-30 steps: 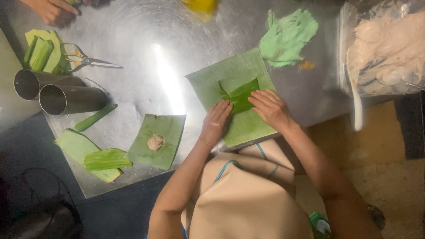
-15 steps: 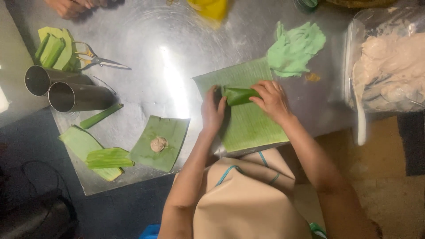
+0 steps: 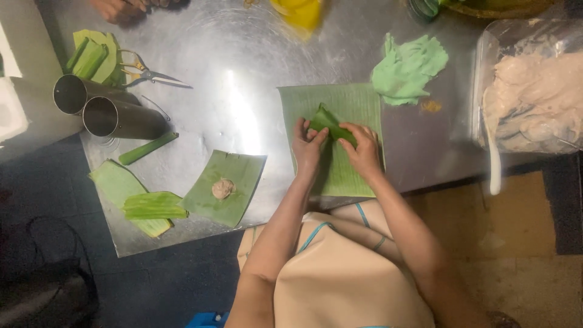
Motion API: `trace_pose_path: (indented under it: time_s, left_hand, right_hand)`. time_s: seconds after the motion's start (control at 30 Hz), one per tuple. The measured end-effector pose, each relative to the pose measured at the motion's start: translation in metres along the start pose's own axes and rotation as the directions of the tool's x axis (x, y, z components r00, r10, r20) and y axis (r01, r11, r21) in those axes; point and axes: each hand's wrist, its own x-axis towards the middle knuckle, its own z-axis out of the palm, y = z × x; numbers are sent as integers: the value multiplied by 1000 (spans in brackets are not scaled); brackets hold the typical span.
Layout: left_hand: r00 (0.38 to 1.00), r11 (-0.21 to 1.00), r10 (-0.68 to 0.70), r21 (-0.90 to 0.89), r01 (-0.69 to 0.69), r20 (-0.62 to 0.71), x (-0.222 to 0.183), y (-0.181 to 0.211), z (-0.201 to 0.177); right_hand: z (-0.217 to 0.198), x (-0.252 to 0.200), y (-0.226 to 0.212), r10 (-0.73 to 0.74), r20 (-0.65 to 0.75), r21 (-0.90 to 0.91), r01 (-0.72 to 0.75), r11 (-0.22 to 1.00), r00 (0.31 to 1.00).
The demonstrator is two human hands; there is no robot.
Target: Wrapping small portions of food paste in banana leaves on a stainless steel production table.
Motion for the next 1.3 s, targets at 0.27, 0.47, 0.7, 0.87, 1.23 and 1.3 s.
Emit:
trace_pose_path:
  time_s: [0.27, 0.47, 0.7, 0.87, 1.23, 1.3]
  left_hand:
    - [992, 961, -3, -274, 37, 124, -38, 18, 15]
    - [949, 885, -2, -441, 148, 315, -47, 24, 7]
    - [797, 895, -164, -253, 368, 581, -77, 50, -19]
    - [739, 799, -289, -271, 536, 609, -104, 52, -43]
    - [893, 944, -314, 7, 330, 321, -123, 47, -41]
    - [895, 991, -109, 117, 64, 433, -117, 43, -35]
  right_hand:
    - [19, -45, -14, 192, -97, 402, -138, 905, 977]
    - [-15, -45, -65, -17, -134, 255, 51, 966, 991]
    - [-20, -43, -37, 288, 106, 722, -273, 636, 952]
    - [-11, -62, -56, 400, 212, 788, -399, 470, 891]
    - [8, -85, -112, 361, 71, 533, -341, 774, 930]
    - [14, -82, -95, 292, -22, 402, -259, 878, 956]
